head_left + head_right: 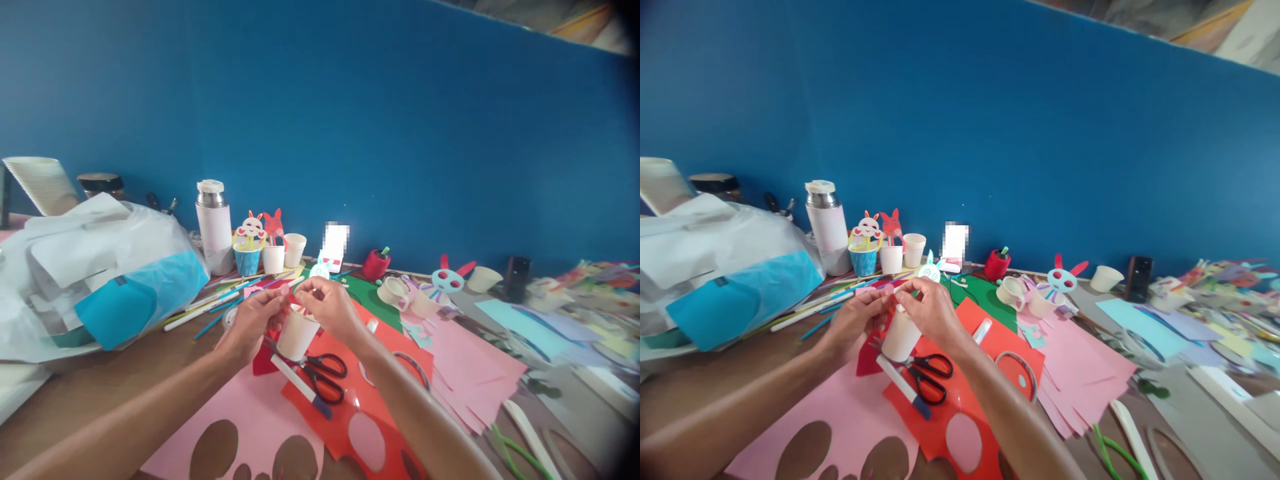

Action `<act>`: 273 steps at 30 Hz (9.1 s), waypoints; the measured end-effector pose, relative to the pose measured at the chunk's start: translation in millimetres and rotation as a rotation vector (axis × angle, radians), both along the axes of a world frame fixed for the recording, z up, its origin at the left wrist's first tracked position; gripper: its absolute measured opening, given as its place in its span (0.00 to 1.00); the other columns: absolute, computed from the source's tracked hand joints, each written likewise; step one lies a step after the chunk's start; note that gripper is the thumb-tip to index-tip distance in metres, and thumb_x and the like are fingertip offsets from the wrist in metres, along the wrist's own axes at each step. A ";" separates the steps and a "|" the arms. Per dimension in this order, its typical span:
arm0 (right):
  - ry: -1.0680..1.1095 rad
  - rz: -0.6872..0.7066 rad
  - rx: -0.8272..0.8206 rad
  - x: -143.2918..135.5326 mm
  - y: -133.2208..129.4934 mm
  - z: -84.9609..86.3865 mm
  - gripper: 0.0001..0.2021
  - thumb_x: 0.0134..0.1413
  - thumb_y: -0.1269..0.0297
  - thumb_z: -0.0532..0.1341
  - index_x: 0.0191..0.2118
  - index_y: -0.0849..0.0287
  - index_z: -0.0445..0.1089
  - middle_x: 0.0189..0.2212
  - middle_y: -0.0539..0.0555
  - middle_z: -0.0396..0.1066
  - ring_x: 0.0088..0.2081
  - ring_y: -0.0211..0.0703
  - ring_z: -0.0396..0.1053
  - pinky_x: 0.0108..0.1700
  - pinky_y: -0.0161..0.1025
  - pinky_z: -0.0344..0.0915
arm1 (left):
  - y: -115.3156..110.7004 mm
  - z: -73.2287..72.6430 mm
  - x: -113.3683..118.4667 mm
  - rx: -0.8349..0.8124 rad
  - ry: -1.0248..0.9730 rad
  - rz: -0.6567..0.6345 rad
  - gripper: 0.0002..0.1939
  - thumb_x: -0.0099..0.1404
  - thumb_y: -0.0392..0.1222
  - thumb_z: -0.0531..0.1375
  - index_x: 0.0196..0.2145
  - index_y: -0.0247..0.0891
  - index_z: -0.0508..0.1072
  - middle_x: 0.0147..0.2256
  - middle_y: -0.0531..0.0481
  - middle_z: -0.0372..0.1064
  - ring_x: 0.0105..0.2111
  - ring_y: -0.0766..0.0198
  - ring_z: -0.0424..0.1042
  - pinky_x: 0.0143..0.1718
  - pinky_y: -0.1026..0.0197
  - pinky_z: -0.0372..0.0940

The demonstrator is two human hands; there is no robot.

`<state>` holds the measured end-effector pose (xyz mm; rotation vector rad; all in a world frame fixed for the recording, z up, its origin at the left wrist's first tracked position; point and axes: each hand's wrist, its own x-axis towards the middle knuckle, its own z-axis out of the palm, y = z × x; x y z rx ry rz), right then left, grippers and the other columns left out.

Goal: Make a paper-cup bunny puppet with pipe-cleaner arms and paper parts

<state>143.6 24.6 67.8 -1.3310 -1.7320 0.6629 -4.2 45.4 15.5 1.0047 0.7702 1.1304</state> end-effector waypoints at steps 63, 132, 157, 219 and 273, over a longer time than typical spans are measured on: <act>-0.025 -0.092 0.119 -8.9 -1.9 -7.1 0.12 0.56 0.60 0.51 0.39 0.57 0.69 0.25 0.50 0.70 0.23 0.35 0.66 0.25 0.31 0.60 | -6.8 12.8 -1.9 -0.088 -0.059 -0.009 0.10 0.51 0.44 0.63 0.29 0.36 0.71 0.20 0.56 0.65 0.19 0.73 0.62 0.20 0.69 0.57; 0.305 -0.091 -0.149 12.4 -50.0 -58.2 0.23 0.40 0.58 0.65 0.43 0.60 0.62 0.40 0.56 0.68 0.38 0.43 0.67 0.31 0.34 0.63 | 1.3 26.8 -10.7 -0.222 -0.336 0.014 0.05 0.52 0.35 0.63 0.27 0.35 0.69 0.22 0.57 0.65 0.20 0.75 0.64 0.20 0.70 0.62; 0.308 -0.215 -0.157 0.6 -48.0 -69.7 0.17 0.40 0.62 0.63 0.39 0.62 0.64 0.36 0.57 0.72 0.37 0.48 0.70 0.38 0.39 0.66 | -7.7 12.8 -4.9 -0.027 -0.104 -0.024 0.10 0.53 0.45 0.61 0.27 0.34 0.71 0.20 0.54 0.64 0.19 0.73 0.61 0.20 0.70 0.56; 0.209 -0.203 -0.152 -1.2 -54.9 -64.8 0.19 0.41 0.65 0.62 0.43 0.61 0.63 0.37 0.55 0.71 0.37 0.46 0.69 0.36 0.38 0.66 | -5.4 5.2 -5.7 0.059 0.050 0.056 0.11 0.53 0.44 0.61 0.22 0.34 0.67 0.18 0.56 0.63 0.17 0.74 0.60 0.20 0.70 0.56; -0.282 0.036 0.225 4.3 -22.6 3.0 0.09 0.56 0.66 0.52 0.36 0.55 0.70 0.31 0.51 0.70 0.35 0.39 0.66 0.36 0.33 0.59 | -9.5 6.8 -6.1 0.160 0.233 0.033 0.11 0.53 0.47 0.60 0.23 0.35 0.69 0.14 0.55 0.64 0.15 0.70 0.62 0.18 0.67 0.56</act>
